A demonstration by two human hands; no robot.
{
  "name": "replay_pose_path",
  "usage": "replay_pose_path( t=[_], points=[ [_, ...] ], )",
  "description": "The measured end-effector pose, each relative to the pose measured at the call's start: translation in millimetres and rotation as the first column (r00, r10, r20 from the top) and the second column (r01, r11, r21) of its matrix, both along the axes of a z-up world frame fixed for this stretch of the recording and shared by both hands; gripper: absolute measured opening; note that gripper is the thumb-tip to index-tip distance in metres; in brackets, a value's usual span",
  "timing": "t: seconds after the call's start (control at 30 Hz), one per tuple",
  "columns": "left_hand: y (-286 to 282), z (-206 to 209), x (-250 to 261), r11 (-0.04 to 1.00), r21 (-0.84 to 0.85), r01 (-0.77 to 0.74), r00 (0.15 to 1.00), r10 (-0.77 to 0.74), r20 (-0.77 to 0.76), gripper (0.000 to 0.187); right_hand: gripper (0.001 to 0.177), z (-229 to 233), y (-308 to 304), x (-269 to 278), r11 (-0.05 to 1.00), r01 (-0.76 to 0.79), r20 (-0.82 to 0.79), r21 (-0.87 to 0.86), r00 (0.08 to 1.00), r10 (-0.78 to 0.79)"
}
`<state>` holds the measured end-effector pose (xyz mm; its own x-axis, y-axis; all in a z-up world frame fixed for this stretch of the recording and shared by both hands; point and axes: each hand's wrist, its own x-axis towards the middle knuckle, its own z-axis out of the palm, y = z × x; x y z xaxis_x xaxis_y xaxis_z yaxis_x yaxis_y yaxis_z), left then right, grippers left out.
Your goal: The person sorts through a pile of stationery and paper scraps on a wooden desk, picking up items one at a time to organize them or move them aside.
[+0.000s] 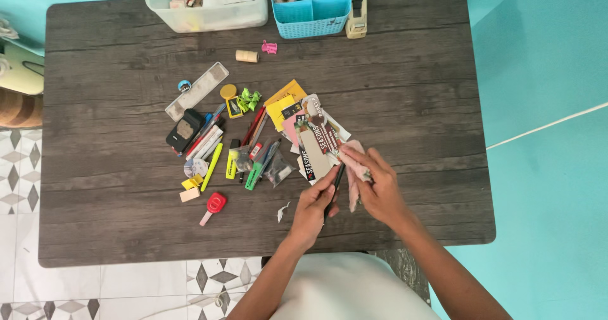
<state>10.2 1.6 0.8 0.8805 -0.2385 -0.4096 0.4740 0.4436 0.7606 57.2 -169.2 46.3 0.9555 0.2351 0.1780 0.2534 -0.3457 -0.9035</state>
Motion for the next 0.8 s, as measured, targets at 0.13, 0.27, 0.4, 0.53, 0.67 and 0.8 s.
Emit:
replay_pose_path(
  t=[0.13, 0.27, 0.4, 0.53, 0.67, 0.8],
  points=[
    [1.2, -3.4, -1.6, 1.000, -0.013, -0.007, 1.000, 0.007, -0.005, 0.046, 0.059, -9.8, -2.6, -0.2, 0.999, 0.033, -0.037, -0.013, 0.999, -0.033],
    [5.2, -1.6, 4.8, 0.999, 0.031, 0.009, 0.999, -0.008, -0.031, 0.045, 0.050, -24.4, -0.5, 10.5, 0.996, 0.077, 0.077, 0.048, 0.994, -0.081],
    [9.6, 13.4, 11.2, 0.997, -0.075, -0.008, 0.999, 0.005, -0.047, 0.045, 0.043, -9.6, -18.5, 25.5, 0.954, 0.300, 0.048, 0.004, 0.953, -0.299],
    [10.0, 37.4, 31.9, 0.961, -0.202, -0.189, 0.942, 0.120, -0.313, 0.048, 0.054, 16.7, -6.8, 8.8, 0.999, -0.027, 0.215, -0.042, 0.976, 0.035],
    [21.0, 29.9, 38.0, 0.882, -0.406, -0.240, 0.958, 0.148, -0.245, 0.054, 0.071, 33.4, 15.0, -37.5, 0.928, -0.353, 0.114, -0.120, 0.924, 0.366],
    [25.0, 7.1, 30.7, 0.767, -0.610, -0.198, 0.979, 0.124, -0.161, 0.056, 0.073, 29.3, 14.5, -48.4, 0.870, -0.443, -0.010, -0.217, 0.892, 0.452]
  ],
)
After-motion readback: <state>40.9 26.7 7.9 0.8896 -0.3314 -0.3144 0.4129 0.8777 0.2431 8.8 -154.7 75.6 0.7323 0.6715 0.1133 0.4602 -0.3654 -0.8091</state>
